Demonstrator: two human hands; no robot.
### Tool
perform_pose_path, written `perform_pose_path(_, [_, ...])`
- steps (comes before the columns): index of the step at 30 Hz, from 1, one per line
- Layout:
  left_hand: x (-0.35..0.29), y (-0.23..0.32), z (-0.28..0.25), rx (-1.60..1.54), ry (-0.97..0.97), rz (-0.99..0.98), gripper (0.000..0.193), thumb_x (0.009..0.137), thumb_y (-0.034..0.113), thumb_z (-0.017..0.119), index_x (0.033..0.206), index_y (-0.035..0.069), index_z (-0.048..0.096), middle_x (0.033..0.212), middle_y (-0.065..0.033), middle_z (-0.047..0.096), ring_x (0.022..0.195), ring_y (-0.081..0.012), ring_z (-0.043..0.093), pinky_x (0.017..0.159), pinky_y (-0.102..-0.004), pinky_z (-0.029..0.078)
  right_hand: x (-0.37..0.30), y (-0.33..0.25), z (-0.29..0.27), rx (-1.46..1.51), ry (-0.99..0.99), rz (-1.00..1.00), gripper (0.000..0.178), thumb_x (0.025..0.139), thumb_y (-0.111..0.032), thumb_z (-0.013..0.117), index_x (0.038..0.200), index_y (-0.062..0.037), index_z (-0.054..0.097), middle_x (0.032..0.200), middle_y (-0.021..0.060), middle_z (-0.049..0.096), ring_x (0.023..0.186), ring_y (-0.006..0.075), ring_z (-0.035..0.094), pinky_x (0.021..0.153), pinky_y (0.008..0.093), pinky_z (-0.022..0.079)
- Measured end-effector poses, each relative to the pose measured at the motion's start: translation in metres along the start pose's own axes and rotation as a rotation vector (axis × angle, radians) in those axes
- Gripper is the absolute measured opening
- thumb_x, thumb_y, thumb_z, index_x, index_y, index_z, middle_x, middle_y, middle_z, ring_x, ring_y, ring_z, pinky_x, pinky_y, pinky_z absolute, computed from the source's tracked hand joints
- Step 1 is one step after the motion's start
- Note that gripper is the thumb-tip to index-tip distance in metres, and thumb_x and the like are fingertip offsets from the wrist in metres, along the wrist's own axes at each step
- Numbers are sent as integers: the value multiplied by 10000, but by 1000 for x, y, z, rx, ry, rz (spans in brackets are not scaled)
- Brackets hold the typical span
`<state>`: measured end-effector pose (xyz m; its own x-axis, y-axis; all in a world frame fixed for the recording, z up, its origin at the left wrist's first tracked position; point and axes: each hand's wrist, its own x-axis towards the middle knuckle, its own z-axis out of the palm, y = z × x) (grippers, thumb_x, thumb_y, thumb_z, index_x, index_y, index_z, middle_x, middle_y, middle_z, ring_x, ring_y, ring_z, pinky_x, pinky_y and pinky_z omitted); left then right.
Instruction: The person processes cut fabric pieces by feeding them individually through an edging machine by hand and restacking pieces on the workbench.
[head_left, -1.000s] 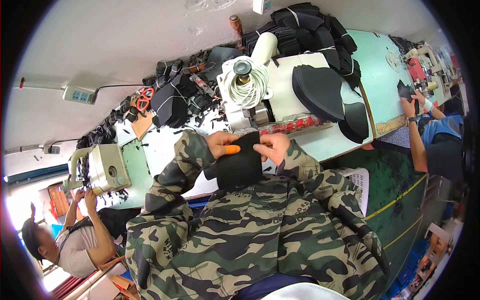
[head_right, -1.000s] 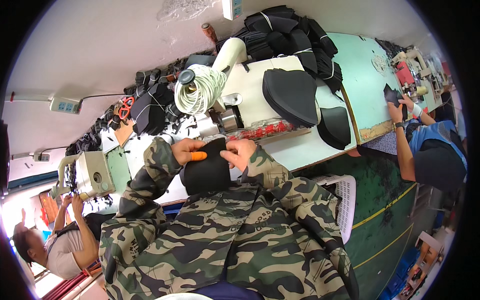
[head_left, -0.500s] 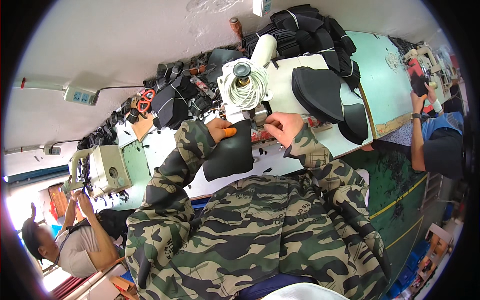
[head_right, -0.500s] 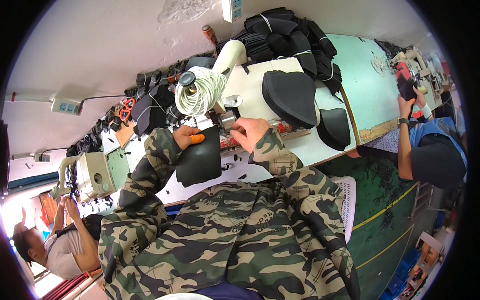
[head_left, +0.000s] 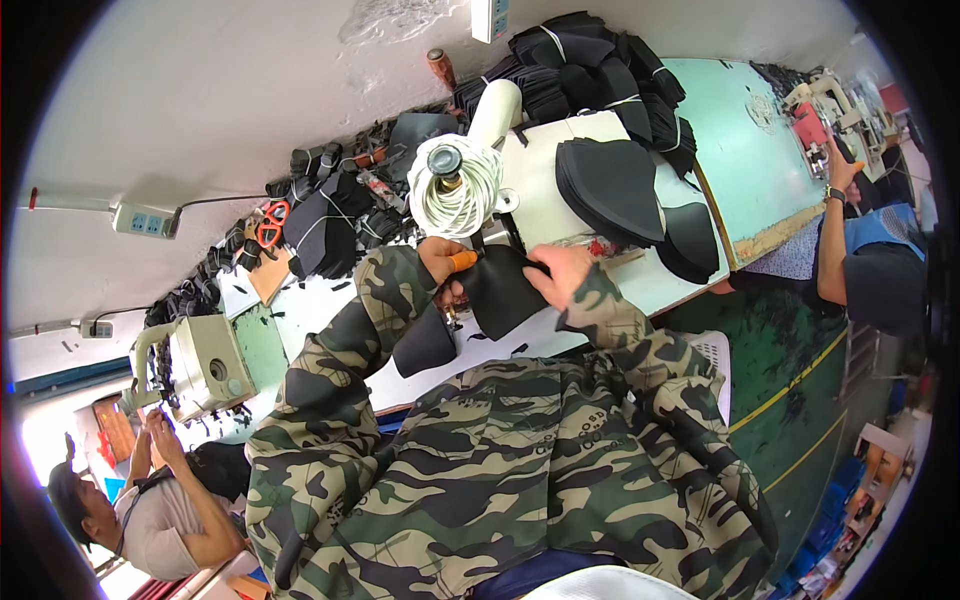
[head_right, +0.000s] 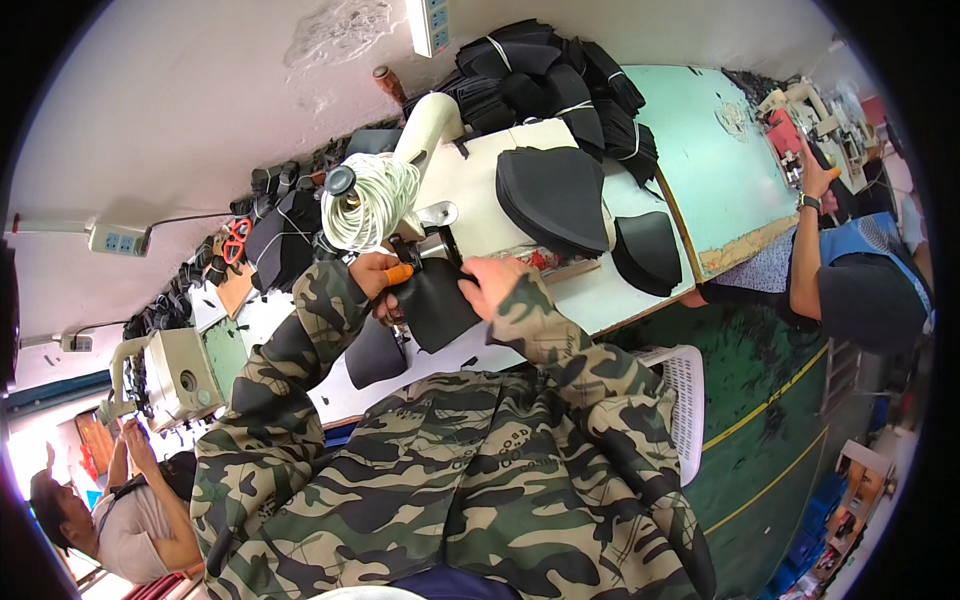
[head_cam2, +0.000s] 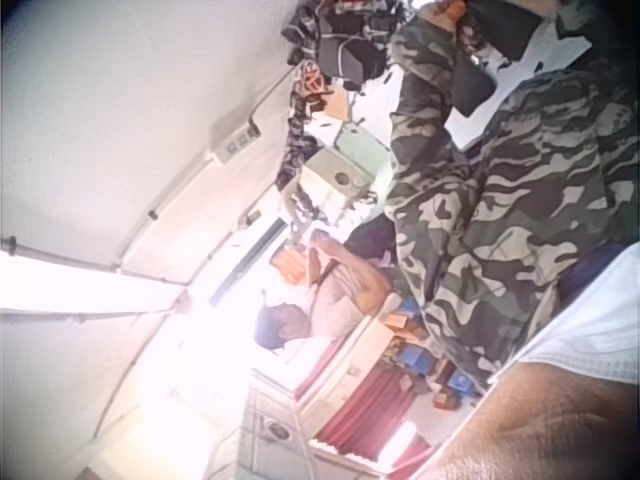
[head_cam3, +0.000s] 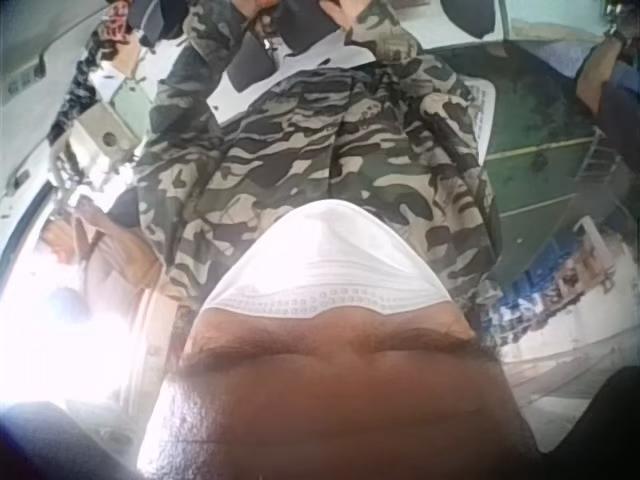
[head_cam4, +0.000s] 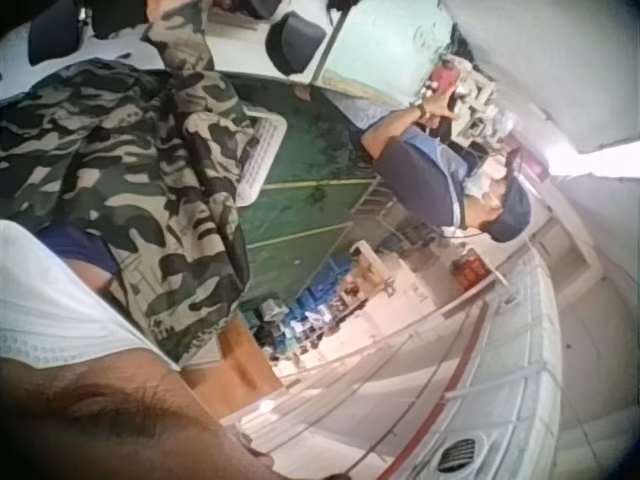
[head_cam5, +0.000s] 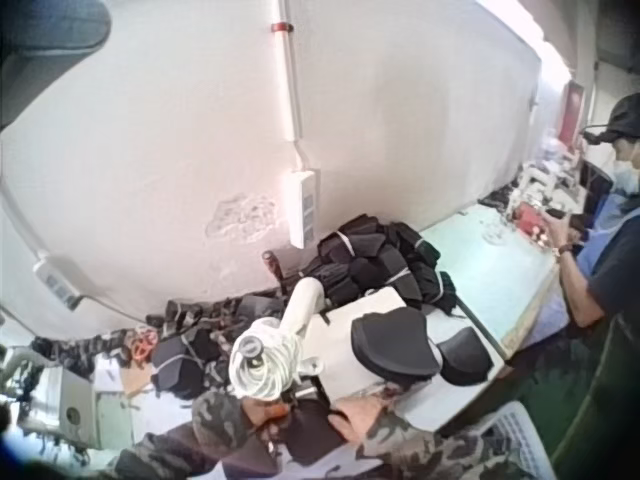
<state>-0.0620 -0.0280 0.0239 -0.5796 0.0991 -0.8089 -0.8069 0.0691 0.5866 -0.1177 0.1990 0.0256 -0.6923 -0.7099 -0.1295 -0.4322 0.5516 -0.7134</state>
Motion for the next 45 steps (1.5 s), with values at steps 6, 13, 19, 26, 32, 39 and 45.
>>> perform_pose_path(6, [1, -7, -21, 71, 89, 306, 247, 887, 211, 412, 852, 16, 561, 492, -59, 520, 321, -129, 453, 313, -255, 353, -23, 9, -37, 256, 39, -48, 255, 739, -225, 619, 811, 13, 565, 669, 197, 530, 610, 301, 555, 561, 368, 407])
perform_pose_path(13, [-7, -57, -18, 1318, 343, -84, 300, 853, 342, 511, 986, 74, 537, 808, -201, 621, 808, -383, 597, 705, -459, 458, -22, 0, -106, -386, 766, -137, 192, 726, -60, 607, 918, -58, 615, 893, 101, 571, 803, 286, 540, 695, 342, 441])
perform_pose_path(19, [-11, -97, -27, 1233, 348, 47, 345, 820, 349, 560, 1010, 64, 523, 854, -236, 608, 847, -386, 590, 715, -452, 464, -21, -3, -34, 5, 429, -147, 198, 704, -110, 654, 885, -49, 604, 800, 101, 577, 715, 250, 570, 635, 344, 459])
perform_pose_path(26, [-21, -73, -13, 1202, 248, -200, 407, 822, 288, 575, 1180, 123, 476, 966, -200, 602, 939, -376, 555, 797, -455, 439, -19, -7, 18, 370, 65, -85, 181, 744, -127, 638, 897, -35, 602, 734, 91, 598, 619, 205, 588, 577, 302, 467])
perform_pose_path(32, [-25, -81, -40, 776, -261, 335, 286, 801, 218, 632, 1039, 66, 589, 797, -91, 622, 732, -128, 594, 684, -287, 469, 0, -10, 27, 72, 220, -95, 233, 717, -148, 673, 913, -50, 594, 722, 66, 577, 580, 180, 570, 525, 292, 445])
perform_pose_path(39, [-6, -107, 11, -61, -399, 249, 197, 843, 151, 599, 970, 2, 619, 763, 48, 592, 652, -21, 496, 583, -191, 416, 24, -21, 40, -87, 212, -137, 147, 721, -183, 637, 776, -67, 566, 741, 94, 577, 646, 279, 583, 562, 361, 454])
perform_pose_path(45, [-18, -100, 6, -30, -366, 300, 193, 853, 122, 578, 990, -10, 613, 805, 33, 605, 668, -24, 508, 601, -184, 425, 8, 6, -23, 148, 264, 53, 121, 711, -136, 649, 777, -41, 614, 660, 98, 604, 565, 166, 589, 547, 292, 462])
